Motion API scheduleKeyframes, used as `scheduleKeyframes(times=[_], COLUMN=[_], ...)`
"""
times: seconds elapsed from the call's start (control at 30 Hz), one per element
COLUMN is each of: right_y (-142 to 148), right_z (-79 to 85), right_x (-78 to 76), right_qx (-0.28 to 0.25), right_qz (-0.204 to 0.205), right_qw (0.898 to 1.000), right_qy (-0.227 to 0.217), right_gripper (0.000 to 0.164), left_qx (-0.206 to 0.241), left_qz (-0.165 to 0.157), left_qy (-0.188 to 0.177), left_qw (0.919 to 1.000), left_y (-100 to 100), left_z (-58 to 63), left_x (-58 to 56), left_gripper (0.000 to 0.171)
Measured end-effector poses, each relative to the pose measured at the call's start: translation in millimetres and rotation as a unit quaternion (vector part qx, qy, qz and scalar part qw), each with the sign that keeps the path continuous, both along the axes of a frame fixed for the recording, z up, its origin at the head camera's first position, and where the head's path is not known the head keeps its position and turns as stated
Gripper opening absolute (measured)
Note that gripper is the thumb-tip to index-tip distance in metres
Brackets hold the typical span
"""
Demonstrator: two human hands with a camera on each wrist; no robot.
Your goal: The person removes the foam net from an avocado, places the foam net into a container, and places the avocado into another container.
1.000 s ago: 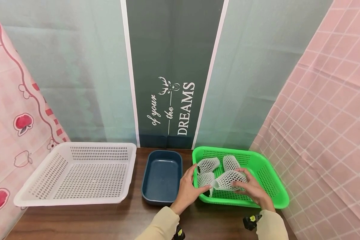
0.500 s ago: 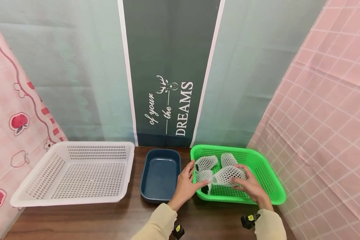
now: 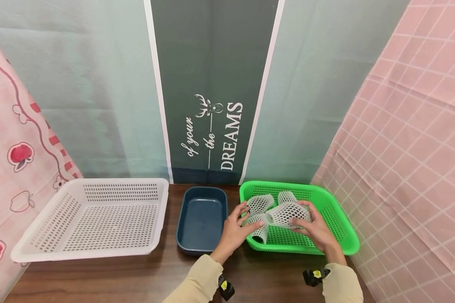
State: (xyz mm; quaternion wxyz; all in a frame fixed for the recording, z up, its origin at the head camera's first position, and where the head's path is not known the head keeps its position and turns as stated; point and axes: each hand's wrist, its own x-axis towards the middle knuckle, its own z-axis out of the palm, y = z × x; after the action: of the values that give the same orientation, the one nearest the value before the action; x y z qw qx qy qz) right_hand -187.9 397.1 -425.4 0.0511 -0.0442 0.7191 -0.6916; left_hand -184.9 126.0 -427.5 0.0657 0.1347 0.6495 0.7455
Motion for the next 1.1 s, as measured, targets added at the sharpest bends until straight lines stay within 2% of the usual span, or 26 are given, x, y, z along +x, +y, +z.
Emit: scheduleKeyframes(times=[0.2,0.37,0.43,0.57,0.63,0.8,1.1], right_y=[-12,-21,-24,-31,-35,-47,-64], right_z=[8.9,11.5,11.3,9.9,9.4,12.3,12.1], right_x=[4.2,7.2,7.6,8.1,9.0,12.2,15.3], right_qx=[-0.021,-0.035,-0.042,-0.047,-0.047,-0.053,-0.055], right_qz=[0.019,0.046,0.054,0.061,0.063,0.079,0.084], right_qw=[1.000,0.998,0.997,0.995,0.995,0.992,0.990], right_qy=[0.013,0.034,0.043,0.059,0.066,0.080,0.100], right_gripper=[0.059,0.058,0.058,0.058,0.059,0.057,0.056], left_qx=[0.047,0.078,0.112,0.188,0.207,0.218,0.246], left_qz=[-0.013,-0.027,-0.038,-0.061,-0.064,-0.072,-0.113], left_qy=[-0.060,-0.091,-0.108,-0.149,-0.160,-0.163,-0.151], left_qw=[0.9970,0.9924,0.9871,0.9688,0.9630,0.9595,0.9507], left_y=[8,6,6,5,6,6,8], left_z=[-20.8,-22.5,-22.5,-20.8,-19.8,-17.1,-12.8], left_x=[-9.2,-9.7,-9.4,-7.6,-7.0,-7.1,-5.8], left_gripper=[0.067,0.064,0.062,0.058,0.056,0.051,0.046])
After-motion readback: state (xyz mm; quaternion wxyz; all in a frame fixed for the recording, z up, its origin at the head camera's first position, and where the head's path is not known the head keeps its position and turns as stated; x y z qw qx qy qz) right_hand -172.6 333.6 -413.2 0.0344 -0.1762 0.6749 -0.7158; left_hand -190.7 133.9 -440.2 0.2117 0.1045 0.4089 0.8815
